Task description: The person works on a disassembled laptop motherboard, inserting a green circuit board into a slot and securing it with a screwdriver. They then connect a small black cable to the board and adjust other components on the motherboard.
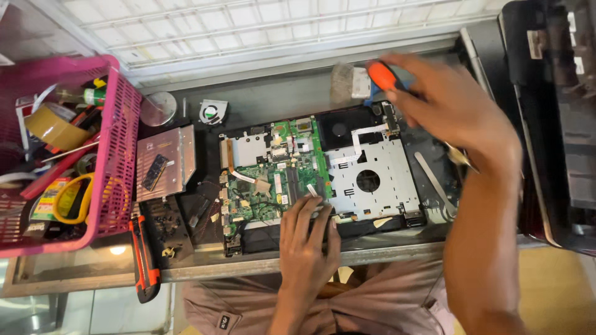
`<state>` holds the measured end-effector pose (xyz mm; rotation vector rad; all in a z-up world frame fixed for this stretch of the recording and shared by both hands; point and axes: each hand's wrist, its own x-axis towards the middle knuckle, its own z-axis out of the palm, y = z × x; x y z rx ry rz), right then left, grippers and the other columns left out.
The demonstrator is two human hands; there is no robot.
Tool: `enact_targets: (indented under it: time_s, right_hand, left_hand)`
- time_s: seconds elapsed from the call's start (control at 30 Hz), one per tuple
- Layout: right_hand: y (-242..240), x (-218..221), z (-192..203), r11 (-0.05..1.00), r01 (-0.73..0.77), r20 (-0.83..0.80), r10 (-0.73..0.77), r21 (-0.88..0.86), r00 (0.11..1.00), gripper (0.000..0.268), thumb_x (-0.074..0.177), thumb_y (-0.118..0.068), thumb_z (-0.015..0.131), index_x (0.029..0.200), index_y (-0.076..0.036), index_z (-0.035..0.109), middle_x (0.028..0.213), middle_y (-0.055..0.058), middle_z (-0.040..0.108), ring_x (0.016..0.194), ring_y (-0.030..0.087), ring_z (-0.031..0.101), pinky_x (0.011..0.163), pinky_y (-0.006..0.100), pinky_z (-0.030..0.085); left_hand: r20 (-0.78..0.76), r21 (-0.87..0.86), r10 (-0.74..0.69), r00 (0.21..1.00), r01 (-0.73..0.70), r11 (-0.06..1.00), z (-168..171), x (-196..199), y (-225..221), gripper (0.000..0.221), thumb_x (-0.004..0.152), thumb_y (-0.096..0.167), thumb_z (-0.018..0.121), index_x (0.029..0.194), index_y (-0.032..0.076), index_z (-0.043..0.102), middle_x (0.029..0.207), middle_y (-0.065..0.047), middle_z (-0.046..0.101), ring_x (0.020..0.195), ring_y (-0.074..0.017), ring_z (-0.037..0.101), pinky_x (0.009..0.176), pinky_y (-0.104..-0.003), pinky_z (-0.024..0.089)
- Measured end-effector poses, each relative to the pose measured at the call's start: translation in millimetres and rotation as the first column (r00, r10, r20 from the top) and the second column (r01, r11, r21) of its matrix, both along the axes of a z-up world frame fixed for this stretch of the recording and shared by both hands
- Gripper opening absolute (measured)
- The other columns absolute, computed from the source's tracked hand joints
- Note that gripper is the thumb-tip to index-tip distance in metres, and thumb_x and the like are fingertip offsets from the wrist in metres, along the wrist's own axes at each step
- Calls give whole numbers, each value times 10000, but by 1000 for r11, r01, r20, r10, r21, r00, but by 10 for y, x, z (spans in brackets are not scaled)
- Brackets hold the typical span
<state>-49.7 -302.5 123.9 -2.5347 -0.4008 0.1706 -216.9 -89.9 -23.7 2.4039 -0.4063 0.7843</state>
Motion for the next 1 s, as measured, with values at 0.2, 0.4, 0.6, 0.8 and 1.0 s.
enact_targets:
  time_s: [0.2, 0.4, 0.6, 0.8, 1.0]
  right_hand:
    - [-328, -305, -736, 948, 293, -8, -294, 122, 956, 554, 1014, -269, 612, 1555, -170, 544, 679, 46, 719, 553, 160, 536, 577, 345, 380]
    - [-276, -356, -1021, 883, 422, -39, -423, 205, 905, 514, 976, -248, 712, 1463, -125, 598, 914, 106, 797, 664, 195, 747, 638, 315, 523]
    - [-556, -273, -1601, 894, 383, 112, -416, 233, 903, 517, 948, -239, 797, 1442, -137, 681, 581, 2, 562, 547, 75, 394, 486, 290, 275]
    - [-545, -298, -1599, 918, 396, 190, -388, -4, 902, 578, 1003, -261, 851, 1533, -87, 696, 886, 168, 741, 828, 321, 696, 739, 468, 517]
    - [-663, -247, -1807, 906, 403, 267, -359, -131, 894, 435, 1084, -363, 804, 1437, -116, 743, 852, 103, 696, 799, 347, 694, 675, 509, 513]
  left_hand:
    - [11, 9, 0, 1000, 0, 1000, -24, -10, 19, 181, 962, 77, 640, 1103, -17, 703, 1218, -167, 627, 1178, -346, 595, 963, -488, 523]
    - [14, 4, 1, 1000, -1, 1000, -82, -18, 30, 195, 948, 55, 649, 1121, -12, 710, 1230, -154, 633, 1173, -340, 601, 971, -488, 521]
    - [237, -205, -86, 968, 136, 969, 84, -100, 88, 82, 882, 10, 557, 907, -15, 631, 958, -177, 649, 964, -378, 650, 879, -472, 546]
    - [278, -411, 123, 953, 2, 912, 38, -468, 108, 95, 911, 4, 533, 836, -14, 589, 760, -141, 514, 703, -325, 556, 619, -396, 409]
    - [187, -325, 362, 913, -290, 900, -480, -807, 568, 179, 759, -35, 644, 934, -9, 667, 897, -152, 595, 820, -266, 589, 642, -348, 513]
